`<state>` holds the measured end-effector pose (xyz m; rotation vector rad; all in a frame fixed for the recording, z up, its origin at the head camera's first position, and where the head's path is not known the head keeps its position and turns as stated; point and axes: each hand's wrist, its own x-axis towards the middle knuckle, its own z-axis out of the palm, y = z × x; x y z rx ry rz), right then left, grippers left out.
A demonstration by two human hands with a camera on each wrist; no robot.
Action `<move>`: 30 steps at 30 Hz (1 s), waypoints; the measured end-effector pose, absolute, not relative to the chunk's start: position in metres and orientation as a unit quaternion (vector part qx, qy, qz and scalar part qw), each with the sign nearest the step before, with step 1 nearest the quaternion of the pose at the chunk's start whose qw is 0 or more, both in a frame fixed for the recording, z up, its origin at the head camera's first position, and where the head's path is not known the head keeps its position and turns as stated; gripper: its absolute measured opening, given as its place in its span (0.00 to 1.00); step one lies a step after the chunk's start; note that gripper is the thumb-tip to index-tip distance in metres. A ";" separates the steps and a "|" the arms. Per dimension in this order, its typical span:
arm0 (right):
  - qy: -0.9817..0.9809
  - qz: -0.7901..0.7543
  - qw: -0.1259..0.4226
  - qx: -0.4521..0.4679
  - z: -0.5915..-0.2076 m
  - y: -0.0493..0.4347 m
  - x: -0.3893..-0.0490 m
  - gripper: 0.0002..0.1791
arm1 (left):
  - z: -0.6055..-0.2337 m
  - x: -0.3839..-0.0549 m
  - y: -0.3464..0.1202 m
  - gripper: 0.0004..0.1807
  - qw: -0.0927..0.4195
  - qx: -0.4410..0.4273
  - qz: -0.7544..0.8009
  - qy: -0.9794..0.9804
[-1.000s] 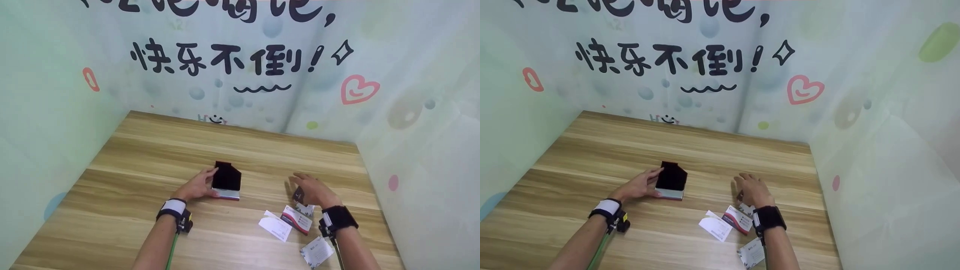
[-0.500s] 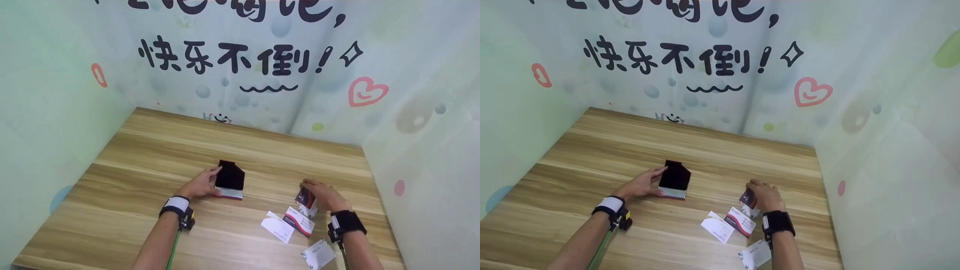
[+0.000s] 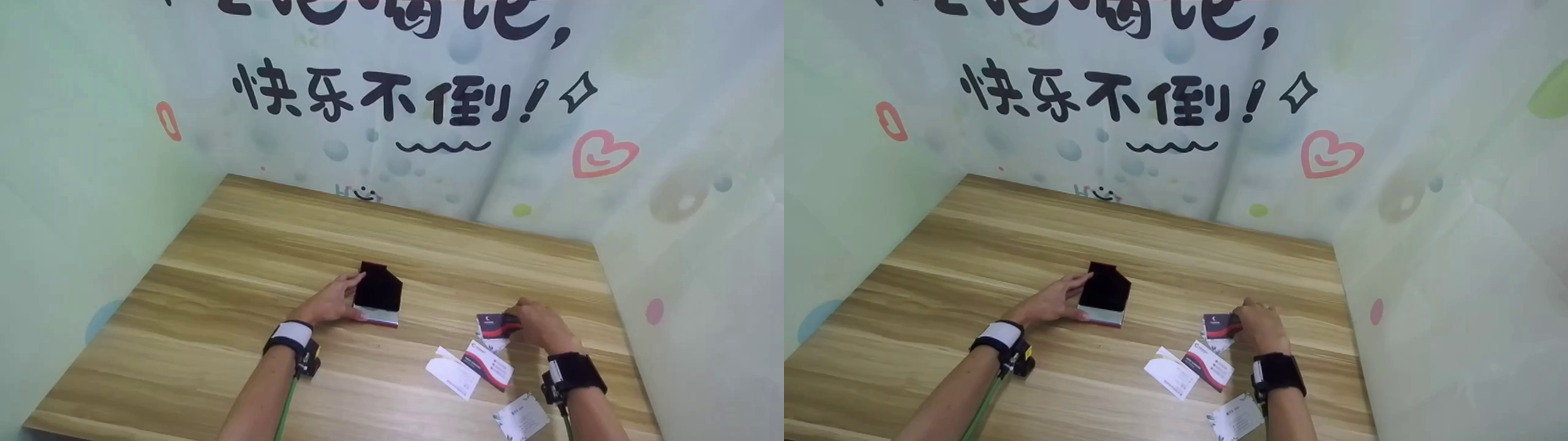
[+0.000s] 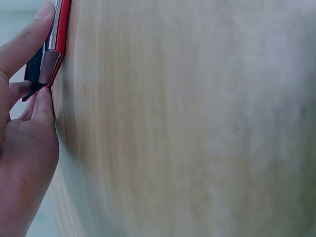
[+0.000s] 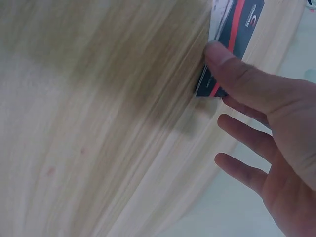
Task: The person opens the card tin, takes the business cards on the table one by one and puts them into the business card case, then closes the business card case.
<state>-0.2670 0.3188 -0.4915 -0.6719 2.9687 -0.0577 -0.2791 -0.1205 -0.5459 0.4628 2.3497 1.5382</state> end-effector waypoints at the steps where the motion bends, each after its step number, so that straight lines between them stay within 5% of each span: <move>1: 0.974 -0.017 0.046 -0.220 -0.492 0.319 -0.266 0.24 | -0.546 -0.279 -0.120 0.55 0.147 0.159 0.535 0.817; 9: 0.977 -0.048 0.032 -0.206 -0.503 0.321 -0.261 0.21 | -0.549 -0.279 -0.121 0.55 0.144 0.163 0.531 0.819; 18: 0.974 -0.013 -0.023 -0.224 -0.508 0.323 -0.255 0.30 | -0.550 -0.280 -0.120 0.55 0.137 0.162 0.529 0.822; 30: 0.978 -0.026 -0.003 -0.207 -0.507 0.316 -0.250 0.30 | -0.546 -0.278 -0.120 0.55 0.140 0.155 0.522 0.827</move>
